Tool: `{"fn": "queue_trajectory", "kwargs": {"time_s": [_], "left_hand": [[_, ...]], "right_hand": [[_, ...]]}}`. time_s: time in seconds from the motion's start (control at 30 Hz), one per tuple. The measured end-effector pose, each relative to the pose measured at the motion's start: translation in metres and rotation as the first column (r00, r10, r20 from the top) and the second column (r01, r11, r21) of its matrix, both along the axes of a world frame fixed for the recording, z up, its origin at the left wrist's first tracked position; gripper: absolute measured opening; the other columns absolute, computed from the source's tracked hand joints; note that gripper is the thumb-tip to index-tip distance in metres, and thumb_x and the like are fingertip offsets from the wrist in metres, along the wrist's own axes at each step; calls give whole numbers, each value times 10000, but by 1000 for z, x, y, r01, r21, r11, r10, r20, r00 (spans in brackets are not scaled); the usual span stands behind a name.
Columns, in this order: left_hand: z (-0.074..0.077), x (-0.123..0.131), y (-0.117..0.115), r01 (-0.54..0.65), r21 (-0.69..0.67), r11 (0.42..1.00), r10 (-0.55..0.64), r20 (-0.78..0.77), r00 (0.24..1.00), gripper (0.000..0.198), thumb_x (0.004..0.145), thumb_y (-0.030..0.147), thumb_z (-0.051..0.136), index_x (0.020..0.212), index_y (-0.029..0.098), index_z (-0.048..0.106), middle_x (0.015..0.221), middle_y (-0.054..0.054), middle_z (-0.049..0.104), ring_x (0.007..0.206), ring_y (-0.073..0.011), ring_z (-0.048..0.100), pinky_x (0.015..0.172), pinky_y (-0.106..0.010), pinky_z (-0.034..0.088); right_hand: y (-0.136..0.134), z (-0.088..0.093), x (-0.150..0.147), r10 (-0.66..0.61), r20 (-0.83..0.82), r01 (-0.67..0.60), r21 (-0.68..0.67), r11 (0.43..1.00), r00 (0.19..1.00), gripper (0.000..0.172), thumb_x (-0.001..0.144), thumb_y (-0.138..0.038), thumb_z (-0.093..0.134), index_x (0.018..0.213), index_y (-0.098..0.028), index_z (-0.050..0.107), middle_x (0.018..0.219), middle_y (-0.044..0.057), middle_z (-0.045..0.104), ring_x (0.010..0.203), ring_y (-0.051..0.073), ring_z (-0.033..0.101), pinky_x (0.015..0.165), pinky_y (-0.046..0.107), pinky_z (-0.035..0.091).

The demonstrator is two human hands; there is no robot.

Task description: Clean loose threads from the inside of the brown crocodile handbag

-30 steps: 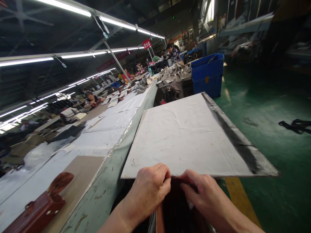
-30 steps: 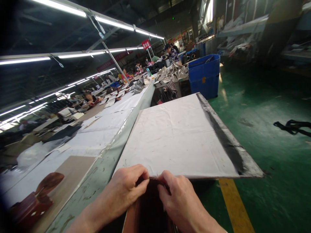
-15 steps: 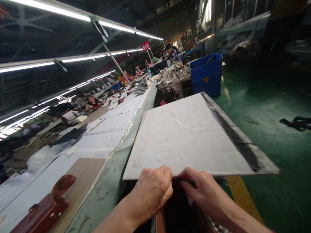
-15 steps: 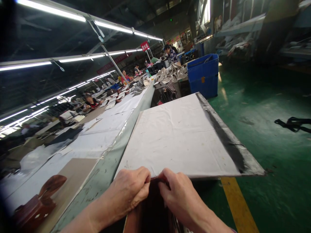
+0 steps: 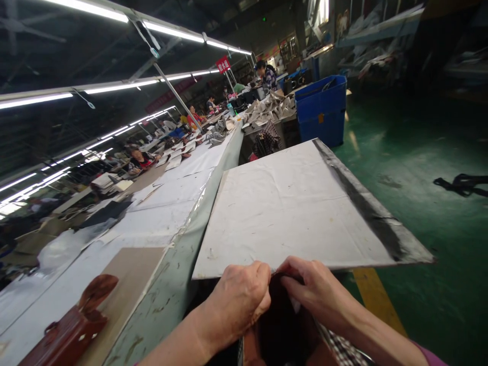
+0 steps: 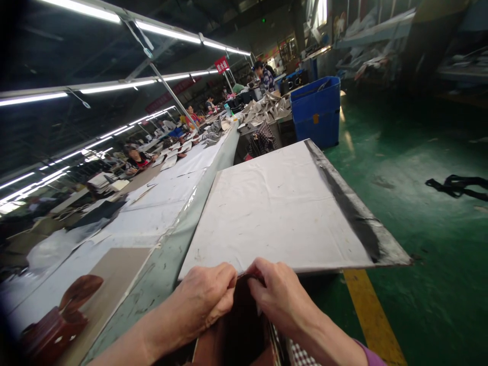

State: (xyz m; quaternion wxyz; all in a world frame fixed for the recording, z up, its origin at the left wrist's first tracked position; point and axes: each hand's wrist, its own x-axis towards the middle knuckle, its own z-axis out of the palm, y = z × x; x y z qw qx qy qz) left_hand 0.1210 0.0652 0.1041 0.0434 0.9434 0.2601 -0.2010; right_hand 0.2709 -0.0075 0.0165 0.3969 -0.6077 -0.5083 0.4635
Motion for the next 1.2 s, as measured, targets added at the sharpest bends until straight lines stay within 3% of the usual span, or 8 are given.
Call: {"fn": "queue_trajectory", "kwargs": {"time_s": [0.13,0.23,0.33,0.57,0.8,1.2], "left_hand": [[0,-4,3,-113,-118,987,124,95,988,110,908,100,485,901,182,558,812,-7,637,715,-204,624,642,-304,446],[-3,-9,3,-268,-214,939,313,213,926,74,895,136,555,922,200,532,792,20,631,715,-177,608,644,-280,417],[-7,-11,1,-329,-231,916,384,259,886,96,872,132,594,907,201,536,792,22,631,727,-173,604,655,-276,410],[-13,-9,-1,-305,-150,940,336,270,902,103,894,104,543,843,182,588,801,-8,654,744,-183,618,669,-286,405],[-8,-2,2,-270,-82,959,282,208,937,122,878,119,532,796,194,584,727,10,640,678,-183,597,629,-295,364],[-14,-12,6,-30,-66,997,46,258,965,117,852,103,498,802,200,540,652,40,564,584,-151,540,578,-288,344]], "right_hand": [[0,-1,1,-3,17,3,7,1000,1000,184,832,-215,508,871,-215,687,759,-10,701,727,157,634,669,259,413],[-1,1,2,-1,58,0,14,1000,998,176,845,-226,502,875,-221,676,732,-10,689,693,156,619,652,264,404],[-1,0,2,-5,79,4,14,1000,997,181,852,-236,497,889,-229,674,741,-5,688,703,162,620,661,269,402],[-2,-5,0,-7,91,5,26,1000,996,172,864,-266,487,883,-233,655,685,-15,667,633,147,582,606,253,370],[-3,-5,0,3,174,-6,16,1000,985,180,869,-222,490,927,-229,660,704,-1,682,654,153,610,626,251,383],[3,-1,3,0,147,4,-24,1000,989,176,862,-174,496,908,-201,664,775,25,699,744,170,634,670,259,391]]}}
